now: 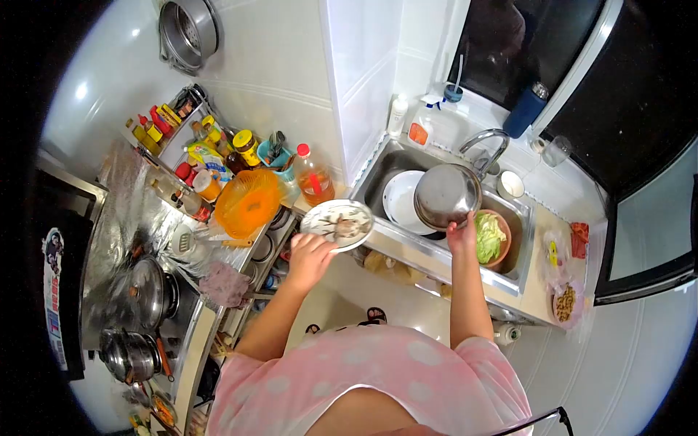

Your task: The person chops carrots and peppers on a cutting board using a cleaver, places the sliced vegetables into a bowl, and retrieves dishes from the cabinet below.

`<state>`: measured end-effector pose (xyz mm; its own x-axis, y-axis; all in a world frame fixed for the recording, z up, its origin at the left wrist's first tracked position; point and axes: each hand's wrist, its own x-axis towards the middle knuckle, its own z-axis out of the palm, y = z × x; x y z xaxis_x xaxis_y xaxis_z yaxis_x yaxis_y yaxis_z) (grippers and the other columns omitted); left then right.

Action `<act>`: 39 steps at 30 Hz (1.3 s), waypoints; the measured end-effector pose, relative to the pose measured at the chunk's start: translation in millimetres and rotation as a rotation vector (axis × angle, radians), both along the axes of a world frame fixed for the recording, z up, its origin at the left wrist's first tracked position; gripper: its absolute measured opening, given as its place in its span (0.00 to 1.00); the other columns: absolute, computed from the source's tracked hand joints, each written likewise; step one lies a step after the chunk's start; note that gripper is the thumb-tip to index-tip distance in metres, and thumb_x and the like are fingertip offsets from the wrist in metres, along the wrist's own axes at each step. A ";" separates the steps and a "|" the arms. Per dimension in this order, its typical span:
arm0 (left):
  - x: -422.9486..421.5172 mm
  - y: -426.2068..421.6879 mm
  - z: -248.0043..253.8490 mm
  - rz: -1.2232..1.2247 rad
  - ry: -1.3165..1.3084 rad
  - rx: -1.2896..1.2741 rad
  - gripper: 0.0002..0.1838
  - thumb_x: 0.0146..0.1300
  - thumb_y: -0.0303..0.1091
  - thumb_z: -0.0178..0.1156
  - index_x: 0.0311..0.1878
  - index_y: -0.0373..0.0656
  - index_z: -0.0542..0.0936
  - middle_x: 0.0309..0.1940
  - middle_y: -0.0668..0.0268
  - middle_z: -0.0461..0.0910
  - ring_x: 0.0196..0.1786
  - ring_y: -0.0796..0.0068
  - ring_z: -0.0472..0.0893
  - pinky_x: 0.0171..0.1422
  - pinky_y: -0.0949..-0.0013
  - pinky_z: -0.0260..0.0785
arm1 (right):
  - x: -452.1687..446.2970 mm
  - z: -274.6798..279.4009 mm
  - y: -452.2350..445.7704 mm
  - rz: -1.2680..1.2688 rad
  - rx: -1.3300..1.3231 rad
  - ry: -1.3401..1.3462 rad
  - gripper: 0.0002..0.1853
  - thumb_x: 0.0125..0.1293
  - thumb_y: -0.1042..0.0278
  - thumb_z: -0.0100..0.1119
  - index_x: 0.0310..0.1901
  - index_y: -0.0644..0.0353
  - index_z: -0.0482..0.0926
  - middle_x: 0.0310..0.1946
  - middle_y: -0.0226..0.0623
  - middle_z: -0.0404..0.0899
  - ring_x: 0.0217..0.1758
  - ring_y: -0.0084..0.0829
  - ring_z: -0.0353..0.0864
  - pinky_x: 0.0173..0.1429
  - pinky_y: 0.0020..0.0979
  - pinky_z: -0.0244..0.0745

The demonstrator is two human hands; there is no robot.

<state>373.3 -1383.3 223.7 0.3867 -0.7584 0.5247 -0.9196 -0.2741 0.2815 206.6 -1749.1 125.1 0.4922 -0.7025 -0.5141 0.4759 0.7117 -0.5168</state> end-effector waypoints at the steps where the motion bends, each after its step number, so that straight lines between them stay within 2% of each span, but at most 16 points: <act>1: -0.7 -21.6 1.4 -0.009 0.008 -0.012 0.11 0.49 0.33 0.68 0.37 0.47 0.81 0.33 0.68 0.78 0.41 0.64 0.76 0.50 0.60 0.60 | -10.9 11.2 -1.2 0.032 -0.008 -0.016 0.17 0.68 0.44 0.52 0.41 0.50 0.71 0.29 0.29 0.75 0.21 0.25 0.70 0.23 0.23 0.66; 2: -0.8 -44.2 3.8 -0.014 0.064 -0.041 0.12 0.51 0.34 0.67 0.40 0.45 0.80 0.35 0.67 0.79 0.43 0.62 0.77 0.51 0.59 0.61 | -22.4 17.3 -4.4 0.057 -0.031 -0.034 0.16 0.68 0.45 0.52 0.42 0.49 0.72 0.30 0.28 0.75 0.21 0.25 0.69 0.23 0.23 0.66; 4: 2.4 -92.5 3.7 -0.008 0.166 -0.111 0.15 0.54 0.35 0.67 0.42 0.39 0.78 0.39 0.57 0.80 0.45 0.57 0.78 0.50 0.55 0.66 | -46.1 25.7 -13.0 0.098 -0.073 -0.067 0.16 0.68 0.45 0.52 0.43 0.49 0.72 0.30 0.27 0.76 0.21 0.23 0.69 0.23 0.23 0.65; 6: -0.8 -141.2 -1.3 0.109 0.467 -0.114 0.13 0.55 0.35 0.67 0.41 0.41 0.77 0.36 0.55 0.80 0.38 0.53 0.79 0.43 0.57 0.69 | -66.2 43.8 -14.5 0.087 -0.089 -0.057 0.17 0.69 0.45 0.52 0.45 0.50 0.72 0.31 0.28 0.76 0.20 0.23 0.69 0.23 0.23 0.65; 7: 0.6 -164.4 -8.2 0.129 0.573 -0.149 0.14 0.56 0.35 0.67 0.40 0.37 0.76 0.33 0.56 0.82 0.36 0.57 0.80 0.40 0.59 0.70 | -76.2 49.0 -16.0 0.078 -0.099 -0.050 0.17 0.69 0.45 0.52 0.45 0.50 0.73 0.32 0.28 0.77 0.19 0.23 0.69 0.22 0.22 0.65; 9: 20.2 -212.3 -64.8 0.032 1.197 -0.380 0.17 0.58 0.38 0.68 0.44 0.36 0.77 0.39 0.61 0.81 0.43 0.68 0.79 0.49 0.65 0.69 | -95.3 48.3 -20.8 0.045 -0.118 -0.036 0.18 0.68 0.44 0.53 0.46 0.50 0.72 0.34 0.27 0.76 0.20 0.22 0.68 0.23 0.22 0.64; 12: 26.3 -245.9 -95.9 0.200 1.664 -0.464 0.16 0.59 0.37 0.67 0.45 0.38 0.78 0.41 0.65 0.81 0.42 0.73 0.78 0.52 0.67 0.68 | -119.6 39.8 -24.3 -0.005 -0.091 -0.012 0.19 0.67 0.44 0.53 0.47 0.49 0.73 0.36 0.27 0.76 0.21 0.22 0.68 0.24 0.22 0.63; 15: 22.4 -261.8 -127.4 0.311 1.885 -0.608 0.14 0.60 0.34 0.66 0.46 0.38 0.77 0.44 0.61 0.82 0.45 0.70 0.79 0.54 0.66 0.67 | -130.0 53.8 -14.8 -0.079 -0.100 0.052 0.19 0.67 0.44 0.54 0.48 0.50 0.72 0.38 0.26 0.76 0.23 0.22 0.68 0.24 0.22 0.63; 16: 22.0 -263.9 -128.7 0.479 1.906 -0.547 0.14 0.60 0.33 0.66 0.45 0.37 0.77 0.45 0.59 0.81 0.49 0.71 0.78 0.56 0.67 0.65 | -131.7 52.7 -14.9 -0.096 -0.129 0.041 0.20 0.67 0.43 0.54 0.49 0.50 0.72 0.39 0.26 0.76 0.24 0.22 0.67 0.24 0.22 0.62; 20: 27.3 -248.1 -133.9 0.408 1.836 -0.567 0.14 0.59 0.34 0.67 0.45 0.39 0.77 0.41 0.62 0.82 0.45 0.71 0.78 0.54 0.67 0.66 | -124.1 66.8 -11.6 -0.052 -0.128 0.124 0.21 0.66 0.43 0.55 0.49 0.51 0.73 0.36 0.28 0.76 0.23 0.22 0.66 0.25 0.23 0.63; 23: 13.9 -207.6 -93.9 0.298 1.593 -0.536 0.15 0.58 0.37 0.67 0.43 0.40 0.78 0.38 0.67 0.82 0.44 0.74 0.76 0.55 0.66 0.63 | -101.0 56.6 -8.4 0.035 -0.319 0.126 0.19 0.66 0.46 0.56 0.47 0.53 0.74 0.35 0.29 0.77 0.23 0.22 0.68 0.26 0.23 0.64; 25: 10.6 -170.5 -88.2 0.264 1.435 -0.536 0.14 0.57 0.37 0.67 0.41 0.40 0.78 0.36 0.66 0.82 0.43 0.73 0.76 0.54 0.64 0.64 | -80.1 53.1 3.6 0.102 -0.527 0.271 0.13 0.67 0.54 0.57 0.41 0.56 0.74 0.30 0.30 0.76 0.26 0.22 0.72 0.28 0.25 0.69; 28: -20.5 -86.4 -24.6 0.514 0.745 -0.195 0.12 0.55 0.35 0.68 0.39 0.42 0.78 0.31 0.62 0.82 0.31 0.61 0.78 0.46 0.62 0.68 | -39.7 41.3 29.3 0.261 -0.805 0.285 0.10 0.66 0.63 0.59 0.38 0.57 0.70 0.28 0.29 0.73 0.26 0.20 0.71 0.30 0.24 0.70; 31: -42.3 14.4 -21.6 0.547 0.231 -0.149 0.13 0.52 0.37 0.69 0.39 0.44 0.78 0.31 0.59 0.81 0.31 0.58 0.78 0.51 0.59 0.65 | 0.9 43.7 81.6 0.424 -0.984 0.222 0.09 0.65 0.68 0.60 0.37 0.59 0.69 0.28 0.27 0.71 0.27 0.18 0.70 0.31 0.22 0.69; 32: -48.3 49.5 -32.8 0.575 0.244 -0.149 0.14 0.52 0.38 0.69 0.39 0.44 0.78 0.32 0.61 0.82 0.34 0.61 0.79 0.56 0.58 0.63 | 14.3 41.1 100.1 0.483 -1.014 0.183 0.09 0.64 0.69 0.61 0.37 0.59 0.69 0.28 0.27 0.71 0.27 0.18 0.70 0.31 0.22 0.69; 39: -165.0 261.6 -30.9 1.152 0.193 -0.150 0.13 0.53 0.37 0.69 0.39 0.44 0.78 0.31 0.62 0.83 0.37 0.62 0.80 0.57 0.58 0.63 | 72.7 55.3 273.2 0.971 -1.138 -0.120 0.09 0.62 0.73 0.62 0.37 0.61 0.70 0.28 0.27 0.70 0.26 0.16 0.69 0.28 0.20 0.65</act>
